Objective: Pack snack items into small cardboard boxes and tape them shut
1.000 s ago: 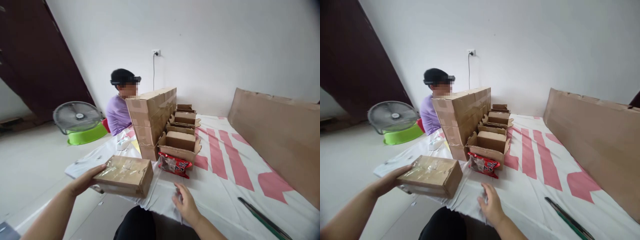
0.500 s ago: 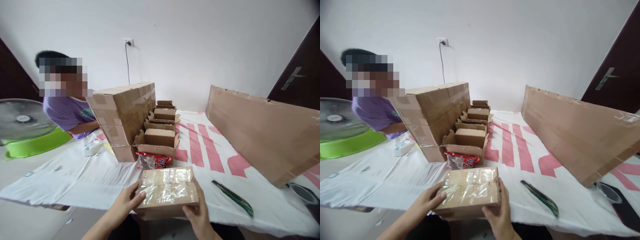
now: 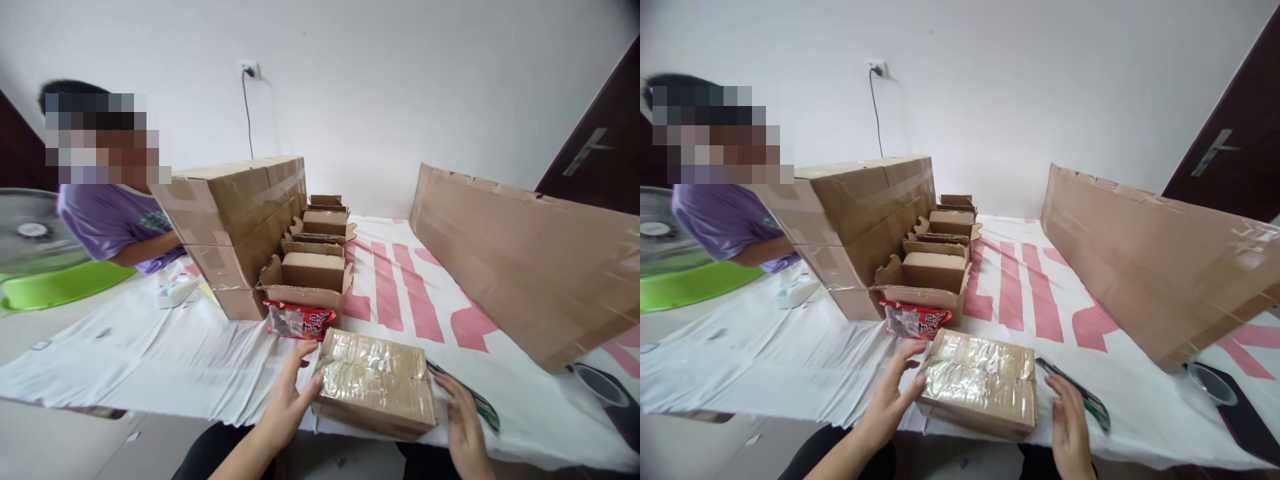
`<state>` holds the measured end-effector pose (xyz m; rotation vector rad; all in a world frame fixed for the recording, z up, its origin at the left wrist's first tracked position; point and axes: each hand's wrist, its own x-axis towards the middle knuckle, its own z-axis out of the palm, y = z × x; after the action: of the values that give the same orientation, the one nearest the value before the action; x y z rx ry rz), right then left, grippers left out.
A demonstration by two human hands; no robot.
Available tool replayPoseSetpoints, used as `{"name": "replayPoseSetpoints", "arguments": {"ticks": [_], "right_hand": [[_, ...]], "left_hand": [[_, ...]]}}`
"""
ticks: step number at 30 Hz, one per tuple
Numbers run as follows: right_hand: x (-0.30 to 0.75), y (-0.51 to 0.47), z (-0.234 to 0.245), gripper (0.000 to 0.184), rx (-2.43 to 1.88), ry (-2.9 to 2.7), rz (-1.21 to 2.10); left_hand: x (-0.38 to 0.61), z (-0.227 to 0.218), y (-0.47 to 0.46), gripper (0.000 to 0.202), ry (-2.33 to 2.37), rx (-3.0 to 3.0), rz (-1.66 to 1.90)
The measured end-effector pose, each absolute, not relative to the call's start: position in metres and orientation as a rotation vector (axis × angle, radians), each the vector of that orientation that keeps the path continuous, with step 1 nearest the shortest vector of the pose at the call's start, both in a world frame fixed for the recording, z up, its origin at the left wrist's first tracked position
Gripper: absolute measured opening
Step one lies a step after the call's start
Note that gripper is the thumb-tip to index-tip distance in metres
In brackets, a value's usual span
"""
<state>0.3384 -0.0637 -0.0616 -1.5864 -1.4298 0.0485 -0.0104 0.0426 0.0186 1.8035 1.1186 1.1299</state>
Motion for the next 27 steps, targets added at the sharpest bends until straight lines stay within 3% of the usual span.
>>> {"name": "replayPoseSetpoints", "arguments": {"ticks": [5, 10, 20, 27], "right_hand": [[0.379, -0.049, -0.068, 0.045, -2.019, -1.495, -0.352], [0.395, -0.049, -0.082, 0.040, -2.225, -1.582, -0.397], [0.396, -0.043, -0.055, 0.035, -2.051, -1.523, -0.096], [0.365, -0.035, 0.030, 0.035, -1.730, -1.624, -0.298]], "left_hand": [[-0.017, 0.045, 0.044, 0.034, 1.034, 2.088, 0.952], [-0.013, 0.062, 0.051, 0.026, 0.995, 2.104, 0.964], [0.009, 0.030, 0.048, 0.026, 0.896, 1.930, 1.093], [0.007, 0.036, 0.034, 0.021, 0.936, 1.912, 1.070]]}}
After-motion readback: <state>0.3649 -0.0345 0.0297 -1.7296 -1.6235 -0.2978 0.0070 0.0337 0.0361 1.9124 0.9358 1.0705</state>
